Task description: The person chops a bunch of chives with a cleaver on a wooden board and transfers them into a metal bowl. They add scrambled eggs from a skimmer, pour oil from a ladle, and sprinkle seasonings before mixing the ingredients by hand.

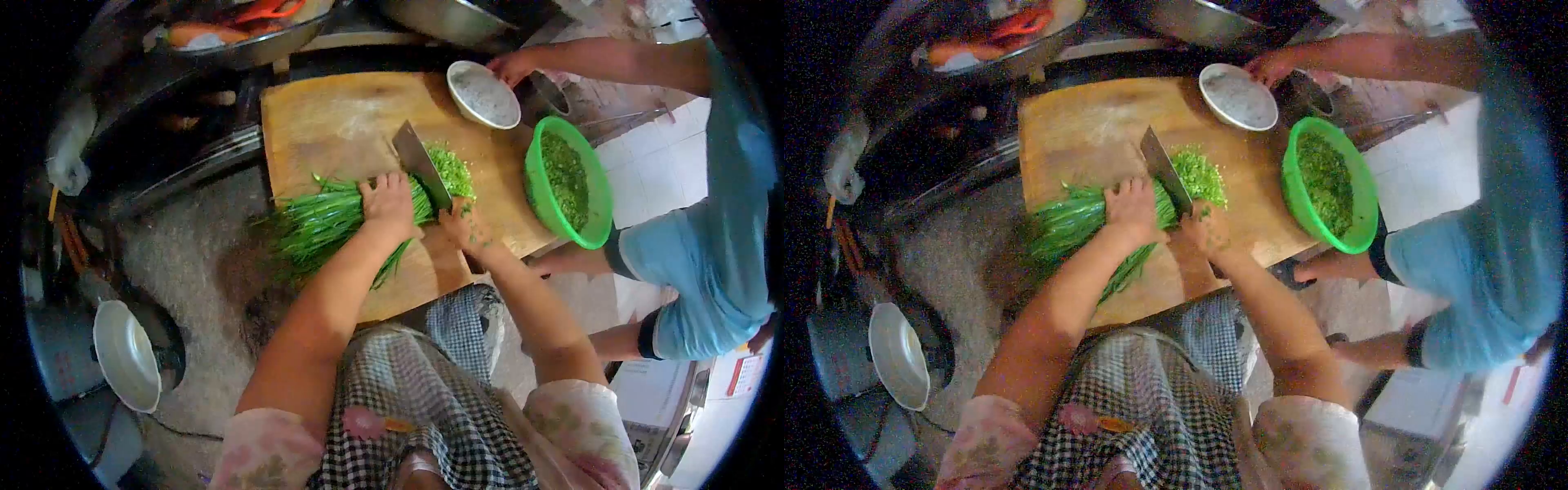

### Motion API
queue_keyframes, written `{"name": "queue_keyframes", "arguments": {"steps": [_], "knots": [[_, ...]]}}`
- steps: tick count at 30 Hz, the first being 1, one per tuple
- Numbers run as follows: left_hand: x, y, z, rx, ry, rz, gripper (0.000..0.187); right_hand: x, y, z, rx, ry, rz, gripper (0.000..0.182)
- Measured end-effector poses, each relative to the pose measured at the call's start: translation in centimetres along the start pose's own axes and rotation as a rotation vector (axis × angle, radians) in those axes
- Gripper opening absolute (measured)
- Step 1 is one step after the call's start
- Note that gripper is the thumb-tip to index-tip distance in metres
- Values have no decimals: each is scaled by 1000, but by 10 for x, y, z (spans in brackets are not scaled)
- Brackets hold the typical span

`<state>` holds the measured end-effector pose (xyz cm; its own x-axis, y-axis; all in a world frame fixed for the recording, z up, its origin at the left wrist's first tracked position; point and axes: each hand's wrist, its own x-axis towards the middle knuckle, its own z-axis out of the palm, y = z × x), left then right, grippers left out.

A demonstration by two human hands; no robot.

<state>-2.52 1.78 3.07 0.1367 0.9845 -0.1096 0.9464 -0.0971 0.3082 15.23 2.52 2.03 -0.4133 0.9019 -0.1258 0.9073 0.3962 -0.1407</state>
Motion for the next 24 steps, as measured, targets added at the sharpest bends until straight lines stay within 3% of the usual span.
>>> {"name": "queue_keyframes", "arguments": {"steps": [2,5,11,16,19,21,23,24], "knots": [[1,1,-6,-2,0,-25,96,-13,-4,-23,203,-37,179,25],[0,-1,0,1,-11,-49,90,-63,-8,-51,16,13,-55,30],[8,-4,10,30,-16,-32,90,-86,-15,-58,82,65,-110,17],[4,-8,2,0,-16,-18,83,-54,3,-26,217,-34,-57,14],[4,-8,6,-37,29,6,87,-12,14,17,171,273,-270,16],[-2,-9,6,-39,66,25,90,9,2,23,184,310,-194,16],[-4,-8,3,-17,13,8,89,12,-27,-15,288,66,196,23],[-2,-7,-2,-14,-4,-4,89,7,-26,-23,230,89,129,22]]}}
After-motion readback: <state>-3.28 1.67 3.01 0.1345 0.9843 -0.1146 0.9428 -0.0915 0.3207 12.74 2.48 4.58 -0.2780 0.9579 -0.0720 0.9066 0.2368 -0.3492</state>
